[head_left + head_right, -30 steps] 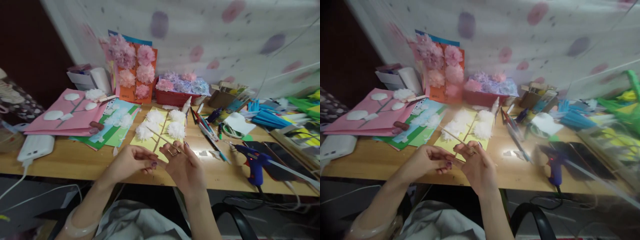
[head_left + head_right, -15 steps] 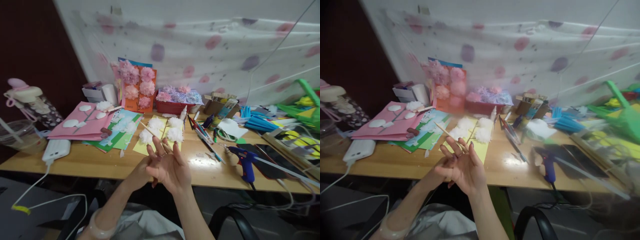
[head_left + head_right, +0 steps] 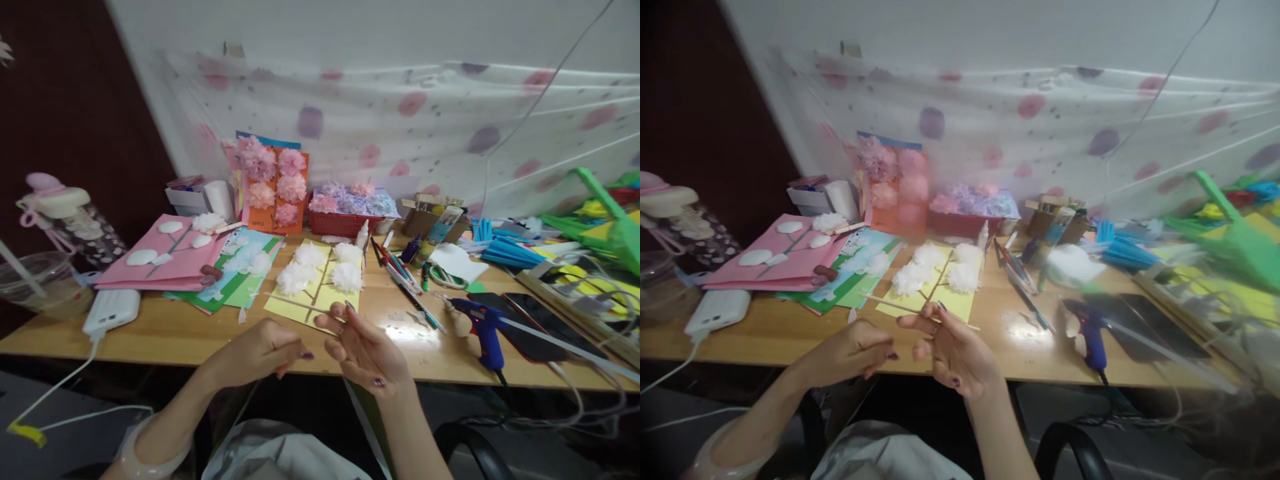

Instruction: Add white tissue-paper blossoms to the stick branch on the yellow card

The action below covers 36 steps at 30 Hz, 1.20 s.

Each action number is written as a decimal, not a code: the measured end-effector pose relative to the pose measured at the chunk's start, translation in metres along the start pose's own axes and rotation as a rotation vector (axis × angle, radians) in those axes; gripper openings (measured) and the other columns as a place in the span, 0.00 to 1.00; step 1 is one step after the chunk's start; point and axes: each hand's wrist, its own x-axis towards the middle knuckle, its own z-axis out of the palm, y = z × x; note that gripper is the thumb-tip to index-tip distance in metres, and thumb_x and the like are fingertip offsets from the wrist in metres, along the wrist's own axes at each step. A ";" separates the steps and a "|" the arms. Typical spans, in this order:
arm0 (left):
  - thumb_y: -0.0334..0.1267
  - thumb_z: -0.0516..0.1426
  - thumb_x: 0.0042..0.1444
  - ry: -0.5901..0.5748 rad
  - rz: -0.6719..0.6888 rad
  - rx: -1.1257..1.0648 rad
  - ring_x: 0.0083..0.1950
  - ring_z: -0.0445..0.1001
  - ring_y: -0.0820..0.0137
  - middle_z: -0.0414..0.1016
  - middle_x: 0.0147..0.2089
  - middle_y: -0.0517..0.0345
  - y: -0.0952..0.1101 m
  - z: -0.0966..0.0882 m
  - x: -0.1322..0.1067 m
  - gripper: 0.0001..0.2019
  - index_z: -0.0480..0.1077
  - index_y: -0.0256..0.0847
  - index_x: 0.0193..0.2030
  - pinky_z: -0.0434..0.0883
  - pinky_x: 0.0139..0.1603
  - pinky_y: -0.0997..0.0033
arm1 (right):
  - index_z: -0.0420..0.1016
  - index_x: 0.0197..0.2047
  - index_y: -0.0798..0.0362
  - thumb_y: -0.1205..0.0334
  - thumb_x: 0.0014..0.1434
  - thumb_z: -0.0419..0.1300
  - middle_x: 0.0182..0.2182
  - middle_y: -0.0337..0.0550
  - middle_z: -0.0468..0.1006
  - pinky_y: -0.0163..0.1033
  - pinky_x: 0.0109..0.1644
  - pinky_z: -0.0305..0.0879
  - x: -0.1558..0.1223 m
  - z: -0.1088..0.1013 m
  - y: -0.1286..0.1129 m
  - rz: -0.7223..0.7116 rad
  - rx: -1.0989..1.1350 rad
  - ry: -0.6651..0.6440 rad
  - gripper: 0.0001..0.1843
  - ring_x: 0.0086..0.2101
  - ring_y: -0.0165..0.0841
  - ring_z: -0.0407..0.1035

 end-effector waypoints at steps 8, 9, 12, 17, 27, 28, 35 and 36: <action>0.52 0.54 0.55 0.628 -0.387 -0.190 0.18 0.68 0.71 0.72 0.21 0.62 -0.052 -0.075 -0.021 0.21 0.71 0.37 0.46 0.63 0.17 0.75 | 0.74 0.42 0.52 0.47 0.66 0.51 0.46 0.52 0.79 0.51 0.57 0.66 -0.029 -0.046 -0.018 -0.481 -1.225 0.721 0.18 0.50 0.44 0.72; 0.51 0.55 0.53 0.667 -0.367 -0.221 0.26 0.76 0.67 0.78 0.30 0.54 -0.057 -0.075 -0.019 0.23 0.69 0.36 0.50 0.70 0.23 0.73 | 0.73 0.45 0.51 0.49 0.67 0.50 0.49 0.52 0.78 0.52 0.58 0.65 -0.030 -0.050 -0.015 -0.472 -1.375 0.690 0.17 0.52 0.45 0.70; 0.42 0.58 0.47 0.645 -0.237 -0.233 0.59 0.72 0.57 0.70 0.62 0.39 -0.073 -0.060 -0.003 0.27 0.65 0.38 0.56 0.72 0.54 0.60 | 0.70 0.50 0.50 0.56 0.69 0.47 0.55 0.54 0.74 0.57 0.61 0.61 -0.029 -0.059 -0.003 -0.421 -1.683 0.512 0.14 0.59 0.45 0.64; 0.38 0.55 0.48 0.541 -0.295 -0.225 0.67 0.63 0.56 0.63 0.66 0.36 -0.094 -0.025 0.035 0.27 0.62 0.36 0.58 0.60 0.67 0.51 | 0.69 0.46 0.52 0.62 0.70 0.44 0.56 0.55 0.74 0.65 0.65 0.50 -0.023 -0.064 0.011 -0.304 -1.971 0.403 0.13 0.62 0.46 0.61; 0.31 0.53 0.53 0.513 -0.258 -0.354 0.67 0.64 0.61 0.63 0.66 0.35 -0.097 -0.022 0.058 0.24 0.56 0.37 0.58 0.57 0.68 0.51 | 0.62 0.62 0.56 0.62 0.68 0.49 0.51 0.58 0.77 0.62 0.62 0.58 -0.028 -0.063 0.013 -0.385 -2.055 0.402 0.20 0.52 0.46 0.71; 0.30 0.53 0.53 0.515 -0.258 -0.366 0.67 0.64 0.61 0.63 0.66 0.35 -0.098 -0.022 0.061 0.24 0.57 0.37 0.57 0.57 0.68 0.51 | 0.63 0.61 0.55 0.61 0.68 0.49 0.51 0.58 0.77 0.62 0.61 0.58 -0.028 -0.062 0.013 -0.389 -2.051 0.396 0.20 0.52 0.47 0.71; 0.26 0.56 0.48 0.457 -0.247 -0.298 0.57 0.74 0.62 0.71 0.60 0.39 -0.102 -0.052 0.077 0.23 0.64 0.38 0.53 0.68 0.59 0.57 | 0.73 0.45 0.49 0.58 0.64 0.54 0.51 0.53 0.77 0.65 0.57 0.63 -0.030 -0.055 0.017 -0.406 -2.011 0.386 0.10 0.53 0.50 0.70; 0.26 0.57 0.47 0.486 -0.253 -0.226 0.52 0.77 0.63 0.74 0.57 0.41 -0.099 -0.065 0.076 0.22 0.66 0.37 0.51 0.70 0.55 0.59 | 0.74 0.45 0.49 0.58 0.64 0.55 0.50 0.53 0.78 0.66 0.57 0.63 -0.030 -0.056 0.017 -0.413 -2.007 0.369 0.09 0.53 0.50 0.69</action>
